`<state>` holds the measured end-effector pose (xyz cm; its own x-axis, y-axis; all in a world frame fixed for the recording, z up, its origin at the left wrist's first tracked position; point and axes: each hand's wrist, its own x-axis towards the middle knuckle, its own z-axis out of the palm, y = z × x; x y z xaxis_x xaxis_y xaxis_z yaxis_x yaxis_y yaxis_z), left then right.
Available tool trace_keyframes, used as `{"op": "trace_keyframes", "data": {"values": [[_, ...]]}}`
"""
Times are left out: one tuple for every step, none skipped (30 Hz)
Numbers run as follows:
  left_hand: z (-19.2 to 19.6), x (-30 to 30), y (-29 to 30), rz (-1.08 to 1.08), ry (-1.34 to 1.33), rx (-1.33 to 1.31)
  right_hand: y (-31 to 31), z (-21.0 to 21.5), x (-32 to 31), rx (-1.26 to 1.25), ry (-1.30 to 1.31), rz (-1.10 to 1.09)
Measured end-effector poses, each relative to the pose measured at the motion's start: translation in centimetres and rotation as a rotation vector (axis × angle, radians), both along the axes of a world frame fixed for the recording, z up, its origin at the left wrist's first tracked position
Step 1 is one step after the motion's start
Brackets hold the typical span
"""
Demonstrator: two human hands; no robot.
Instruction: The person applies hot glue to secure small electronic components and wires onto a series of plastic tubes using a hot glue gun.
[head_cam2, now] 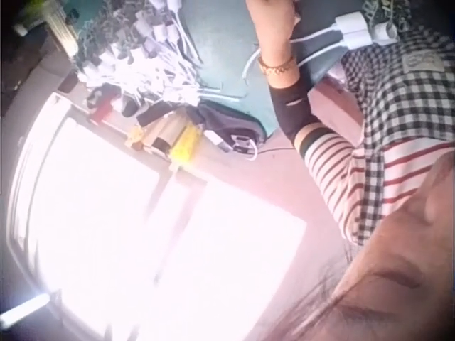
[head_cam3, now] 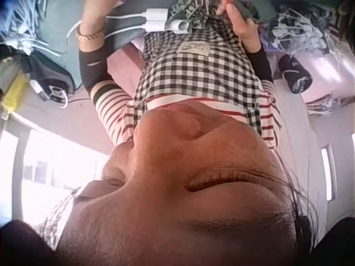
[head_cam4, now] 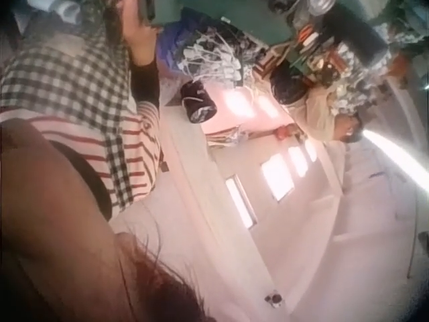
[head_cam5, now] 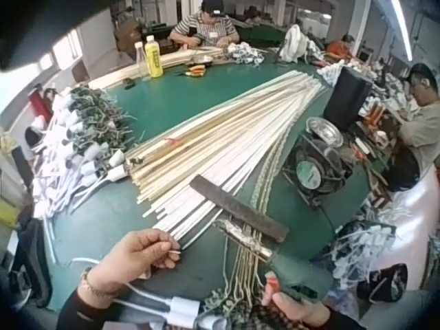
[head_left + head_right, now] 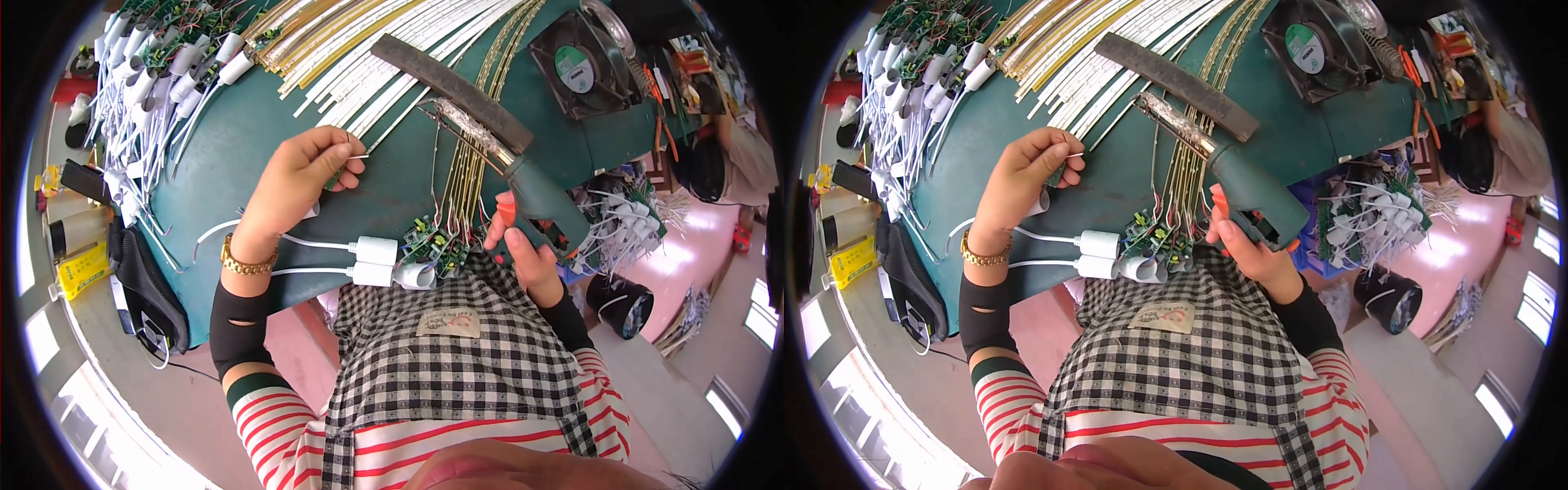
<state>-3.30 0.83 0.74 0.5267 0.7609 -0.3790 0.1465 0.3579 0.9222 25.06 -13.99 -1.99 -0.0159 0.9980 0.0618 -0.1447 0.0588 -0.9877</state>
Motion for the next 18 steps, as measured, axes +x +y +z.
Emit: {"op": "trace_keyframes", "data": {"values": [[-0.2, -0.1, -0.1, -0.001, -0.004, -0.005, 0.0, 0.0, 0.0, -0.004, 0.014, -0.005], [-0.3, -0.3, -0.3, 0.032, -0.051, -0.03, -0.1, 0.0, 0.0, -0.005, 0.011, -0.007], [-0.5, -0.4, -0.4, 0.065, -0.098, -0.055, -0.1, -0.1, 0.0, -0.012, 0.035, -0.017], [-0.6, -0.5, -0.4, 0.063, -0.1, -0.056, -0.1, -0.2, 0.0, -0.018, 0.06, -0.026], [-0.7, -0.7, -0.5, 0.063, -0.118, -0.046, -0.2, -0.3, 0.1, -0.02, 0.06, -0.028], [-0.8, -0.8, -0.5, 0.062, -0.136, -0.036, -0.3, -0.4, 0.1, -0.017, 0.053, -0.031], [-0.9, -0.8, -0.6, 0.061, -0.137, -0.037, -0.3, -0.5, 0.1, -0.015, 0.046, -0.033], [-0.9, -0.8, -0.7, 0.055, -0.07, 0.018, -0.3, -0.4, 0.1, -0.016, 0.043, -0.033], [-0.9, -0.7, -0.8, 0.049, -0.003, 0.073, -0.3, -0.3, 0.0, -0.023, 0.034, -0.036], [-0.6, -0.4, -1.0, 0.05, -0.007, 0.072, -0.3, -0.2, 0.0, -0.029, 0.024, -0.04], [-0.2, 0.2, -1.3, 0.064, 0.205, 0.207, -0.3, -0.1, 0.0, -0.03, 0.019, -0.041], [0.0, 0.7, -1.5, 0.077, 0.417, 0.341, -0.2, -0.1, 0.0, -0.034, 0.016, -0.04], [-0.3, 1.0, -1.6, 0.078, 0.412, 0.341, -0.2, -0.1, 0.1, -0.038, 0.012, -0.038], [-0.8, 1.2, -1.8, 0.119, 0.461, 0.465, -0.1, 0.0, 0.1, -0.038, 0.008, -0.035], [-1.1, 1.4, -1.9, 0.161, 0.511, 0.589, 0.0, 0.0, 0.2, -0.037, 0.014, -0.026], [-0.9, 1.7, -2.1, 0.166, 0.508, 0.588, 0.1, 0.0, 0.2, -0.036, 0.02, -0.016], [-0.6, 1.9, -2.2, 0.173, 0.559, 0.63, 0.2, 0.0, 0.3, -0.036, 0.018, -0.013], [-0.4, 2.2, -2.4, 0.179, 0.609, 0.672, 0.3, 0.1, 0.3, -0.05, 0.03, -0.01]]}}
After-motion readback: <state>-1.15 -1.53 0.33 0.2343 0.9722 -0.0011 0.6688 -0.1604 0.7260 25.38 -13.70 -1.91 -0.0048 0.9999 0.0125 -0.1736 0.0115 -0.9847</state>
